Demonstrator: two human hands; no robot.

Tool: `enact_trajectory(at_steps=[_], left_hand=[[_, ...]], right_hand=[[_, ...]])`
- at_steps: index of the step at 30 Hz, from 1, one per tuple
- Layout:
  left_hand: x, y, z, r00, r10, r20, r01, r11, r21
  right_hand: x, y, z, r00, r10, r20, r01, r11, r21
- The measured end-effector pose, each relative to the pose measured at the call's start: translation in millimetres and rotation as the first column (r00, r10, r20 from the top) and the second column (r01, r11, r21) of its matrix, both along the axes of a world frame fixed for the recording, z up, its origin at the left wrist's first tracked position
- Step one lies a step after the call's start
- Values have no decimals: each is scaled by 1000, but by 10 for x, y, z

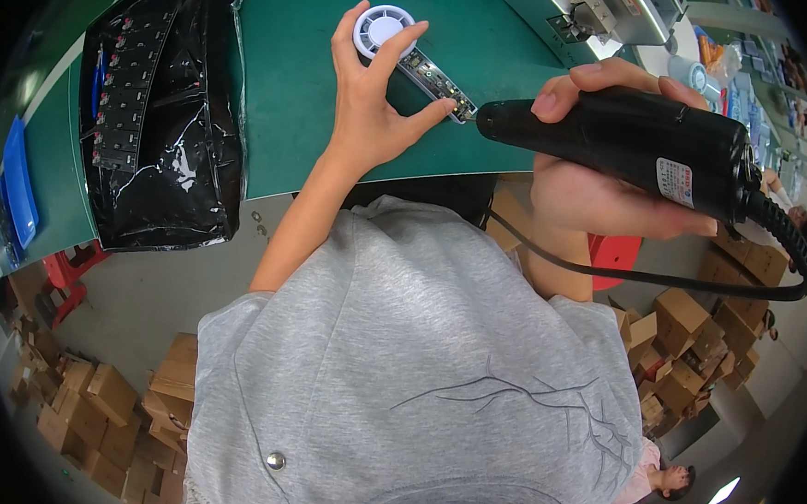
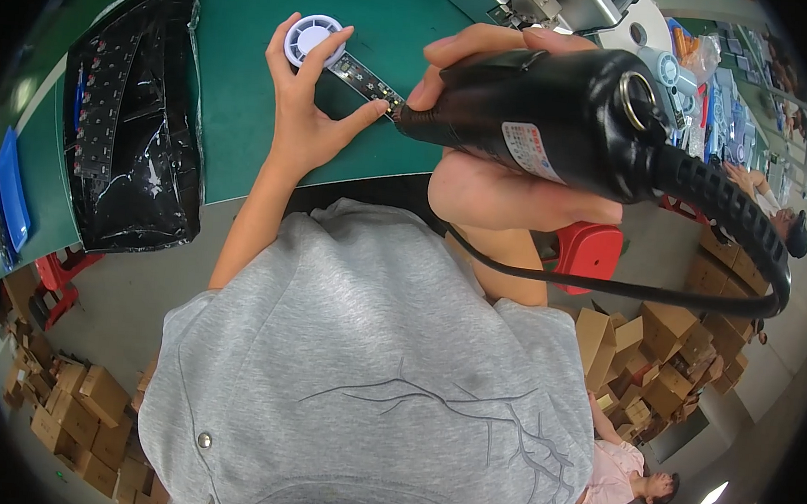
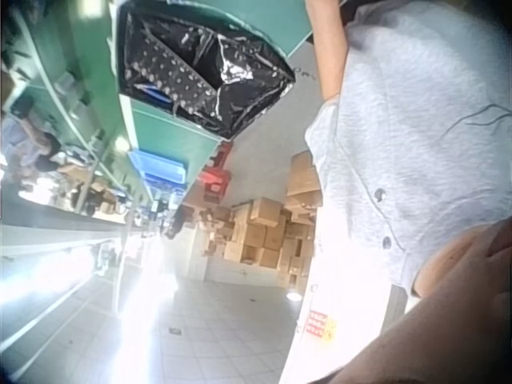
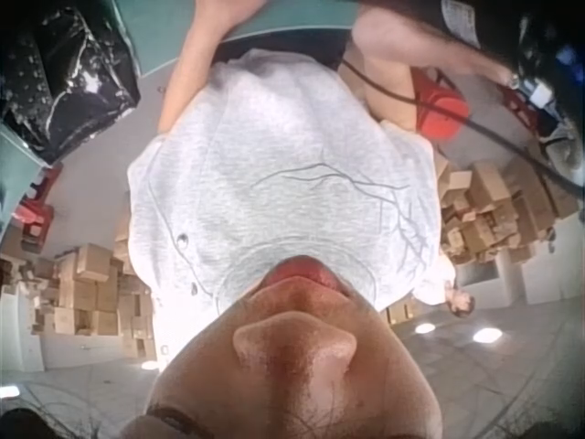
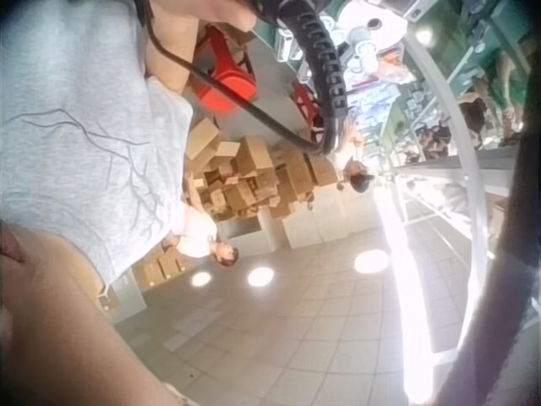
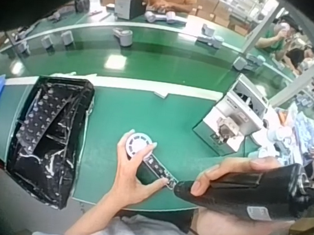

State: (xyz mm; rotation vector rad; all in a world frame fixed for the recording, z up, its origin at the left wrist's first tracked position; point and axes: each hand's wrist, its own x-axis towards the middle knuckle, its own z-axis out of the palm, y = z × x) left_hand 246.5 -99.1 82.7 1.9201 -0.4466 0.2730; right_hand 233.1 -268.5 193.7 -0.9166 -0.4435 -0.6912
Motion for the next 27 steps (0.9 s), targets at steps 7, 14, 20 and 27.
enact_trajectory(at_steps=[7, 14, 20, 27], left_hand=[[-4, -2, 4, 1000, 6, 9, -6, 1000, 7], [3, 11, 5, 1000, 2, 2, -2, 1000, 15], [9, 2, 0, 1000, 4, 3, -4, 1000, 21], [0, 8, 30, 1000, 12, -9, -12, 999, 41]], right_hand=[[-59, -56, -71, 998, -44, 42, 51, 984, -172], [-289, -78, -106, 996, -71, -61, 49, 951, -306], [74, -595, 390, 962, -253, -101, 193, 894, -403], [1026, -953, 713, 777, -623, 86, 574, 646, -503]])
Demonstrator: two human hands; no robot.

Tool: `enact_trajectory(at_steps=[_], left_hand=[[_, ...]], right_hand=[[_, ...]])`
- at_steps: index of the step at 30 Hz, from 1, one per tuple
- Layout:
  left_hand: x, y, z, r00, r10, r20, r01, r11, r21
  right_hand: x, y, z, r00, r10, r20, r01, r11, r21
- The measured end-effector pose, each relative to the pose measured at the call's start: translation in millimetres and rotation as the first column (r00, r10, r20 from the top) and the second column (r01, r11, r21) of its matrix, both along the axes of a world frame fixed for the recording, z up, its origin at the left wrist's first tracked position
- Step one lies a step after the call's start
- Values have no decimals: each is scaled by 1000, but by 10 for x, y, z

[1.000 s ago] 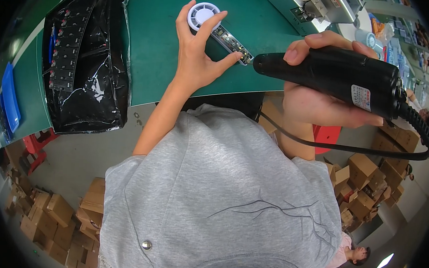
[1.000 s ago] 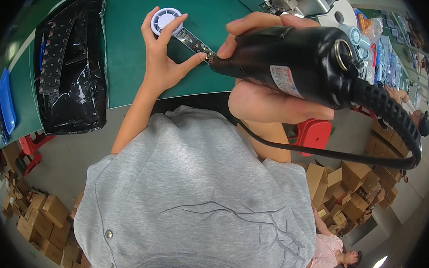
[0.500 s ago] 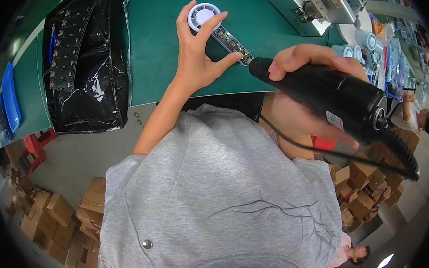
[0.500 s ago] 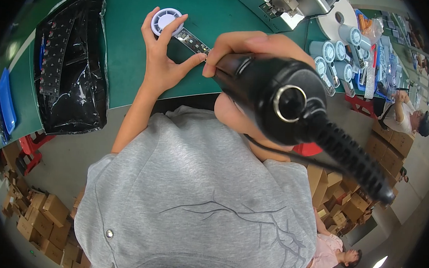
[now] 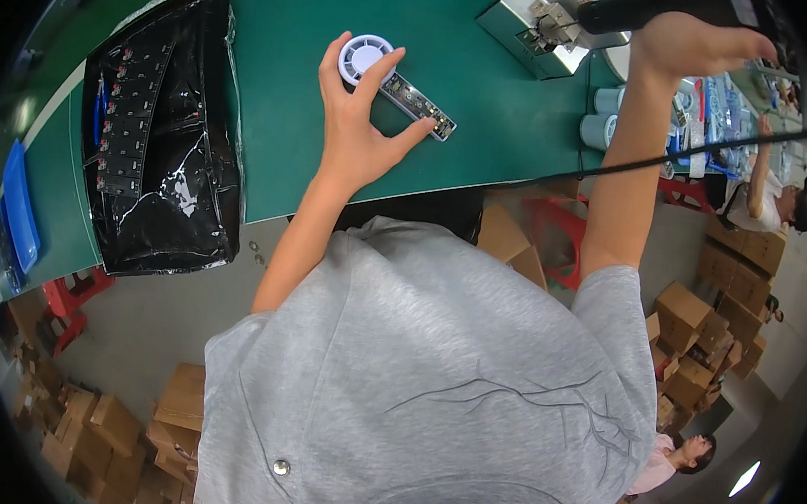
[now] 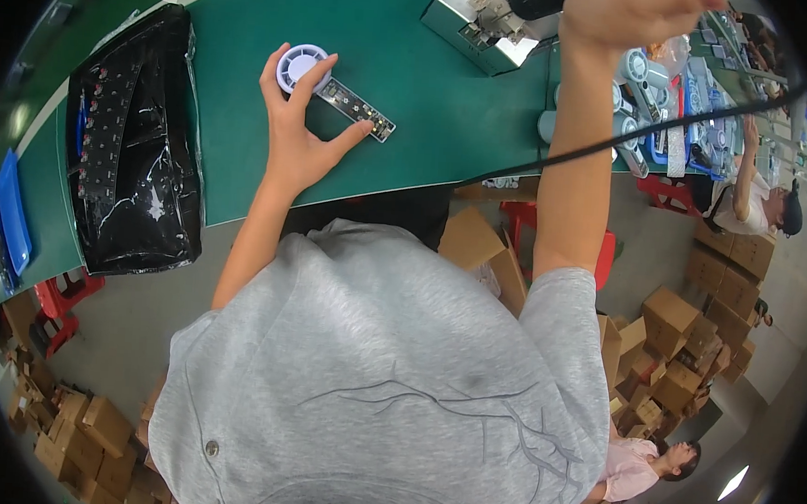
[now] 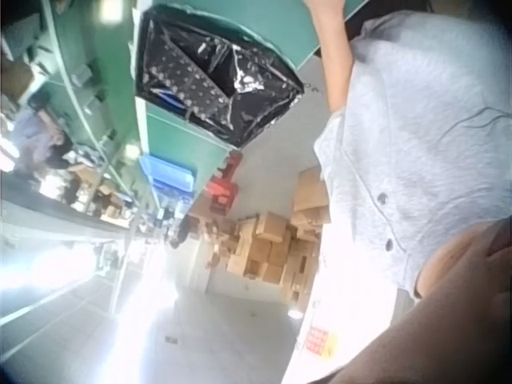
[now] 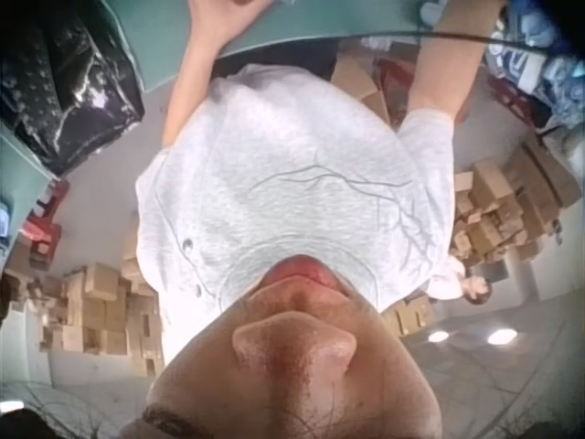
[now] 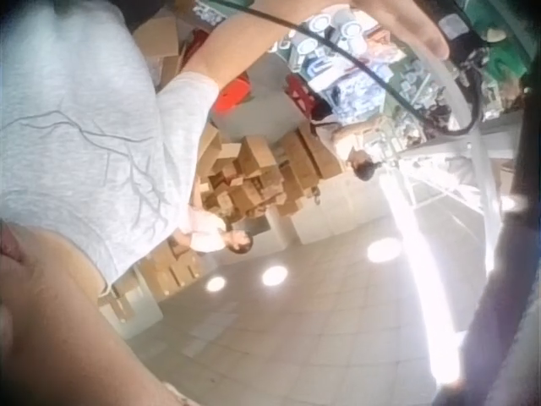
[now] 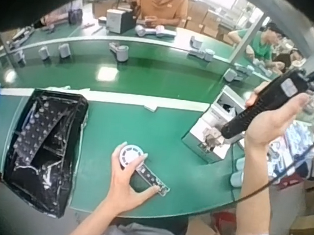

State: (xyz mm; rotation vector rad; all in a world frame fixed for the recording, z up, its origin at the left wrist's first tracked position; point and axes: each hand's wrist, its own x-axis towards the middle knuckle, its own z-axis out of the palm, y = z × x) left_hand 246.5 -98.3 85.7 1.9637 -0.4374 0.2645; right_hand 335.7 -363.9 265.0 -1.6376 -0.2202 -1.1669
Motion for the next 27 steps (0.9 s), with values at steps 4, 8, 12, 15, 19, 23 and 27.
enact_trajectory(at_steps=[4, 8, 12, 15, 19, 23, 27], left_hand=[[-3, -2, -3, 1000, 5, 1, -5, 1000, 2], [5, -7, -3, 1000, 21, 19, -21, 1000, 6], [7, -10, 47, 999, 39, 34, -41, 998, 53], [6, -42, 79, 999, 31, 41, -33, 998, 51], [30, -63, 57, 998, 26, 65, -29, 999, 40], [36, -5, 8, 994, 70, 80, -71, 997, 9], [19, 1, -28, 996, 66, 55, -61, 994, -90]], right_hand=[[-111, 183, 88, 892, 449, 48, -373, 673, 638], [-299, 370, 119, 732, 619, 284, -448, 124, 885], [-462, 585, -1, 919, 389, -68, -327, 846, 421], [-623, 736, -43, 929, 354, -108, -296, 886, 357], [-733, 919, -34, 925, 358, -125, -295, 886, 358], [-696, 1212, -83, 872, 488, -48, -380, 734, 562], [-377, 1477, -231, 486, 679, 551, -846, 206, 492]])
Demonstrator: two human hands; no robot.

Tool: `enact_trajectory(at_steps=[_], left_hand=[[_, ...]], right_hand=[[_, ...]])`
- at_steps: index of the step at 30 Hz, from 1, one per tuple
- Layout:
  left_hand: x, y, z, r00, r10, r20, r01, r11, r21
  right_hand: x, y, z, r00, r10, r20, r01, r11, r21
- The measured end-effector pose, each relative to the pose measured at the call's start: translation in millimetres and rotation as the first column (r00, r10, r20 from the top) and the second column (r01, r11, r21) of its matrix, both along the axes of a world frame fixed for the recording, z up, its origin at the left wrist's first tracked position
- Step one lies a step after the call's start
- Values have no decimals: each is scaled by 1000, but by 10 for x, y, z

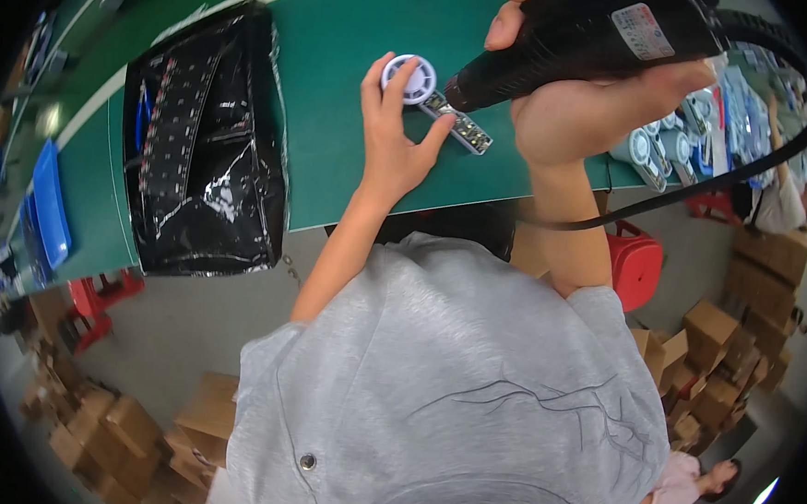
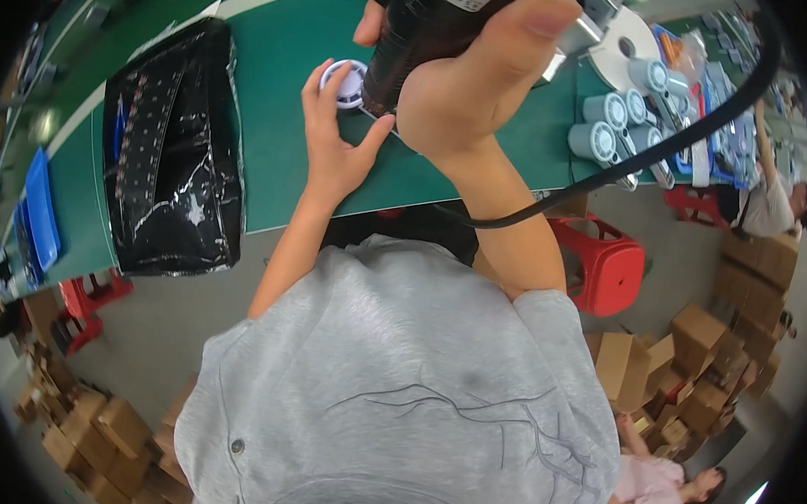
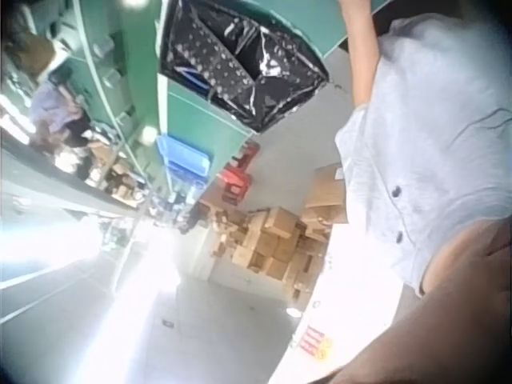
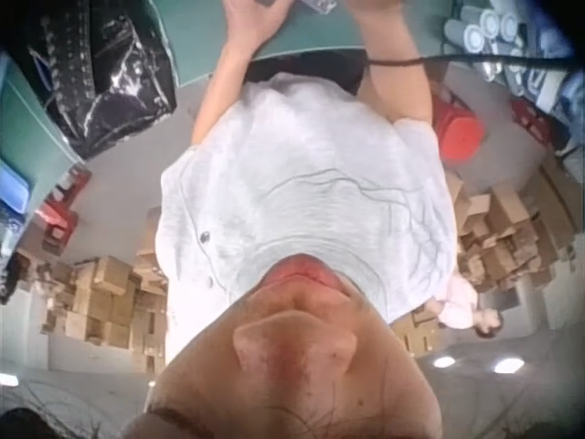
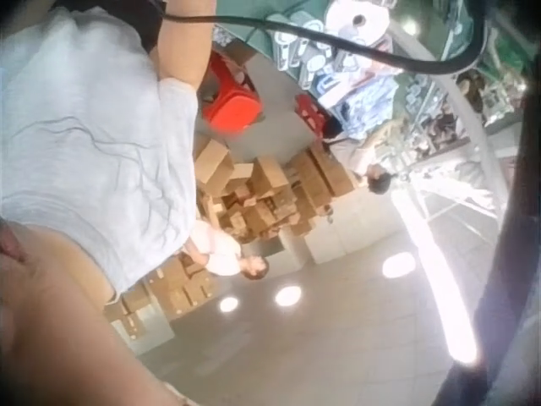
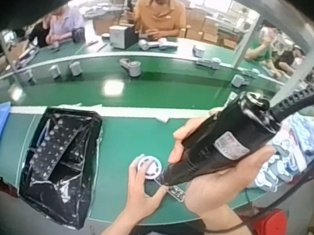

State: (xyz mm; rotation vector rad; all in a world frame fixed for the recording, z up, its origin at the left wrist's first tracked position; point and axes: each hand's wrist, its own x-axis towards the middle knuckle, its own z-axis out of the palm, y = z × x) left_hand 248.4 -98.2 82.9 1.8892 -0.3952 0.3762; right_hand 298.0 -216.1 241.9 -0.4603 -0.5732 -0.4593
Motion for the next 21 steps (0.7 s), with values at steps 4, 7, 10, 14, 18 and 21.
enact_trajectory(at_steps=[4, 7, 10, 14, 18, 21], left_hand=[[11, 1, -20, 1000, -11, -13, 10, 999, -48], [18, 6, -40, 1000, -13, -24, 11, 998, -60], [16, 1, -63, 999, -12, -33, 10, 997, -73], [5, 2, -78, 1000, 5, -8, -5, 1000, -26], [5, 6, -73, 1000, 7, -5, -7, 1000, -21], [7, 7, -71, 1000, 8, -2, -8, 1000, -15]], right_hand=[[211, 102, -251, 978, 112, 179, -118, 993, 26], [247, 155, -360, 974, 135, 181, -154, 984, 94], [185, 195, -281, 974, 185, 128, -200, 972, 121], [-11, 167, -81, 968, -202, -148, 140, 926, -350], [99, 192, -194, 997, 30, -77, -36, 996, -77], [228, 195, -371, 969, 214, 127, -234, 958, 169]])
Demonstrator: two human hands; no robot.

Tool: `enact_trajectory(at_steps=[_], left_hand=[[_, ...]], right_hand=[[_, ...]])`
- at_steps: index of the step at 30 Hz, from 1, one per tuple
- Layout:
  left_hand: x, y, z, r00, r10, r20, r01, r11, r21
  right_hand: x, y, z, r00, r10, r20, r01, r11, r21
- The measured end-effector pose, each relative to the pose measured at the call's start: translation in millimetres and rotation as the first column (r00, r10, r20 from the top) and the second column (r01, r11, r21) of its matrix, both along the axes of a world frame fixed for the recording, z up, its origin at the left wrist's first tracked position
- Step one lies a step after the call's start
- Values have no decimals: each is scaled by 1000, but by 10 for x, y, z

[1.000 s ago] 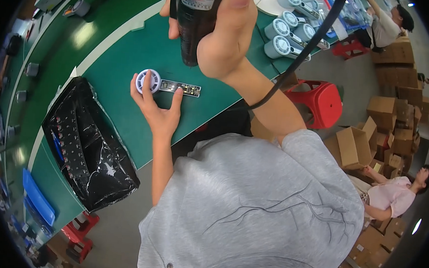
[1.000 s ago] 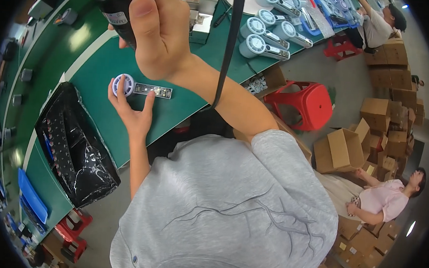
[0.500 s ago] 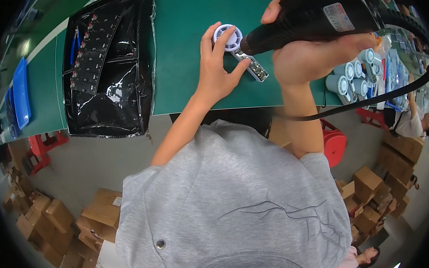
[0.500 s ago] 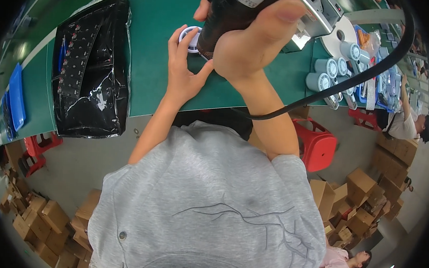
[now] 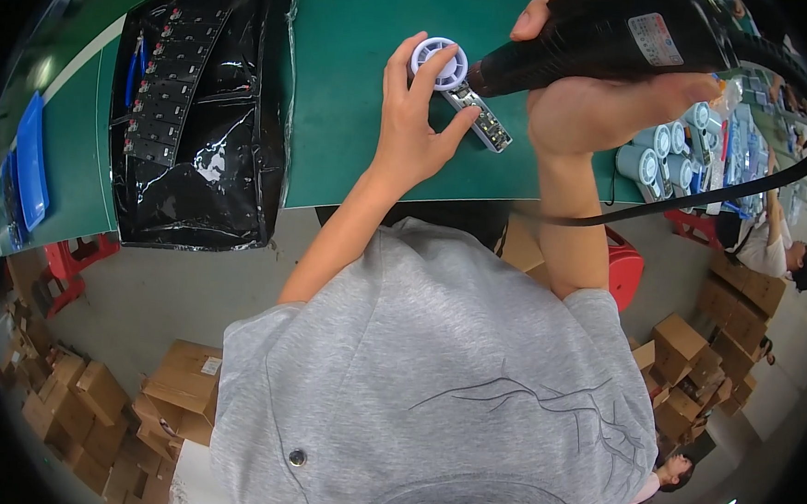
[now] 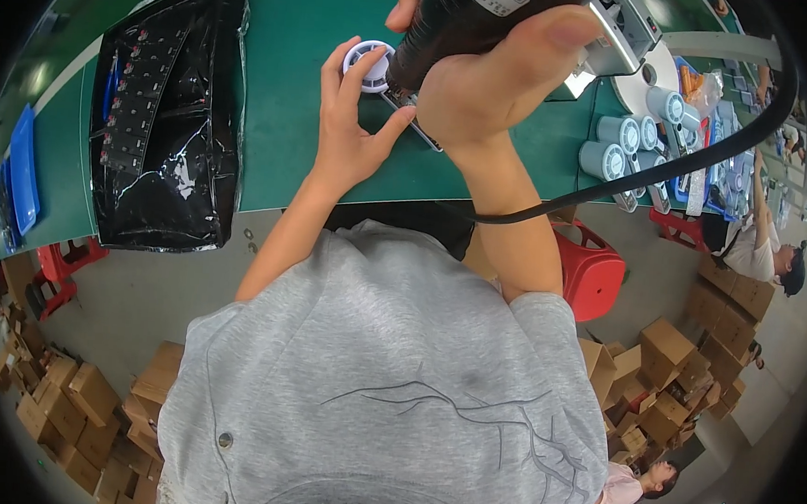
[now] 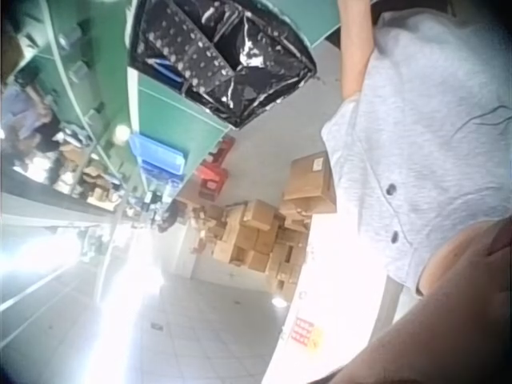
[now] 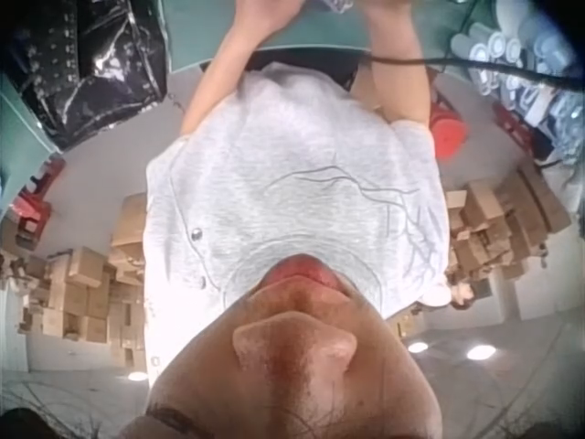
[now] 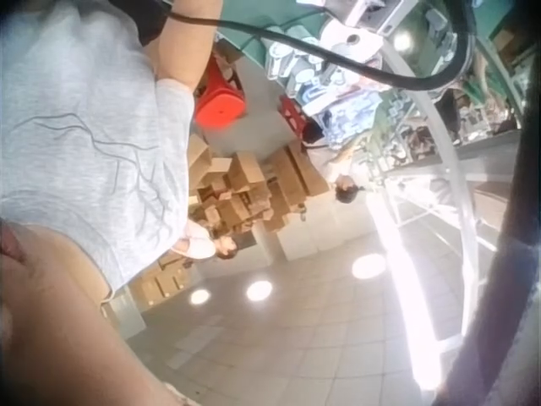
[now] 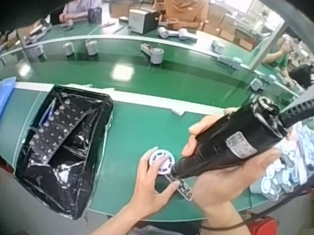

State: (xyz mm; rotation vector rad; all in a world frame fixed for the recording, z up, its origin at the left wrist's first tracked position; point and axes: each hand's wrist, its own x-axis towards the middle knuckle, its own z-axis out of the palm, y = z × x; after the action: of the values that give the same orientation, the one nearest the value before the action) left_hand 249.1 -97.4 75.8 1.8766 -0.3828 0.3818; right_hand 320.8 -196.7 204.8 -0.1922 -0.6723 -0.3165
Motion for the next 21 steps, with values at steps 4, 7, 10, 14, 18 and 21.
enact_trajectory(at_steps=[4, 7, 10, 14, 18, 21], left_hand=[[0, -4, -8, 1000, 2, 3, -2, 1000, -1], [1, -5, -9, 1000, 2, 5, -2, 1000, 2], [1, -5, 2, 1000, 3, 8, -3, 1000, 2], [-15, -4, 30, 1000, 10, -8, -10, 1000, -10], [-37, 8, 43, 974, 160, 157, -167, 986, 29], [-50, 16, 42, 952, 226, 205, -231, 973, 2]], right_hand=[[22, -42, -52, 999, -27, 21, 27, 999, -25], [-4, -41, -8, 995, -93, 23, 95, 992, -80], [-7, -15, 18, 997, -71, 13, 71, 997, -33], [-61, -35, 61, 1000, -14, -12, 15, 1000, 16], [-223, -145, 178, 967, -190, -170, 165, 974, -155], [-301, -239, 246, 949, -234, -210, 197, 963, -186]])
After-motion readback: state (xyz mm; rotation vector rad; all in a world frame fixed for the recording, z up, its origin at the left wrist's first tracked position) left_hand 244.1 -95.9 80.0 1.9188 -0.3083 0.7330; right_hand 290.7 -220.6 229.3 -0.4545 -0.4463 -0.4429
